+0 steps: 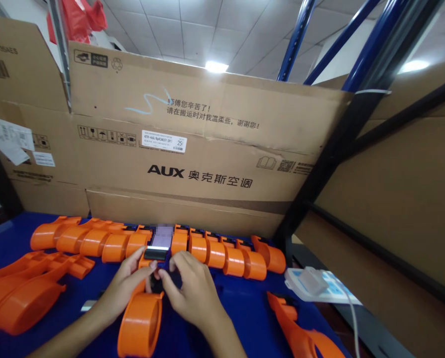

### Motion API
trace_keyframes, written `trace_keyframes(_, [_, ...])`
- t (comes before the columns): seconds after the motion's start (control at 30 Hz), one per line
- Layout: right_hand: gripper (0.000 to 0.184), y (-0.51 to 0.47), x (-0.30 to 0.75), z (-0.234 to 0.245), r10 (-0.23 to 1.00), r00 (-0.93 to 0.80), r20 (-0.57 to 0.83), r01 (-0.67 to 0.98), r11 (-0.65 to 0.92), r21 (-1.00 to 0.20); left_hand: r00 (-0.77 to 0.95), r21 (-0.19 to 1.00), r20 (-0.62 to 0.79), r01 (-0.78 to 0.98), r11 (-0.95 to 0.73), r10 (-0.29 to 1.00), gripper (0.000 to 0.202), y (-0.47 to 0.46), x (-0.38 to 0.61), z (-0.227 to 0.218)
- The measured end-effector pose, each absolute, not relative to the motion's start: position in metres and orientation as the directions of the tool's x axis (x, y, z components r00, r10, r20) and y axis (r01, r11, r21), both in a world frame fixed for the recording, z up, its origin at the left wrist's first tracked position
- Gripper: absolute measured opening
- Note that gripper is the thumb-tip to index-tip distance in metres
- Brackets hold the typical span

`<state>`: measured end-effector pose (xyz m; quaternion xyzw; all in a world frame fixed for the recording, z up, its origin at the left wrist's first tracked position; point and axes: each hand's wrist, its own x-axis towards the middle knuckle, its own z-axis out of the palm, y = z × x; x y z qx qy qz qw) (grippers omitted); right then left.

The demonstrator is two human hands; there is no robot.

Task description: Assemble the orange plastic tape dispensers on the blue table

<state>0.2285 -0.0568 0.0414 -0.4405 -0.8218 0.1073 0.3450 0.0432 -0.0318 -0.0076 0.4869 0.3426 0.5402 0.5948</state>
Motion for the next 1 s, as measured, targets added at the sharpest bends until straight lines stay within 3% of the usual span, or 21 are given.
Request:
trace_keyframes(0.13, [0.022, -0.057, 0.230, 0.039, 0.791, -0.269, 0.549, 0.596, 0.585, -0.551, 0.194, 0.910, 0.092, -0.416, -0.003, 0.977, 0.033, -0.034, 0.045, -0.003])
trace_keyframes(0.27, [0.021, -0.055, 0.229, 0.036, 0.813, -0.165, 0.558, 0.379, 0.574, -0.725, 0.286, 0.869, 0.011, -0.477, 0.132, 0.958, 0.034, -0.034, 0.045, -0.002])
trace_keyframes(0.37, [0.029, -0.053, 0.227, 0.036, 0.892, -0.113, 0.438, 0.188, 0.452, -0.872, 0.346, 0.848, 0.007, -0.499, 0.177, 0.938, 0.039, -0.034, 0.044, -0.002])
trace_keyframes(0.47, [0.043, -0.054, 0.224, 0.037, 0.937, -0.198, 0.288, 0.072, 0.307, -0.949, 0.445, 0.824, -0.025, -0.498, 0.270, 0.895, 0.066, -0.034, 0.043, -0.004])
trace_keyframes(0.6, [0.045, -0.053, 0.224, 0.035, 0.924, -0.336, 0.180, -0.081, 0.162, -0.984, 0.628, 0.801, -0.050, -0.440, 0.406, 0.777, 0.082, -0.039, 0.041, -0.007])
trace_keyframes(0.7, [0.036, -0.051, 0.222, 0.032, 0.934, -0.314, 0.171, -0.122, 0.138, -0.983, 0.698, 0.797, -0.017, -0.422, 0.431, 0.716, 0.082, -0.046, 0.041, -0.006])
trace_keyframes(1.0, [0.031, -0.051, 0.212, 0.021, 0.954, -0.267, 0.136, -0.091, 0.116, -0.989, 0.549, 0.835, -0.015, -0.453, 0.313, 0.836, 0.052, -0.054, 0.046, 0.001])
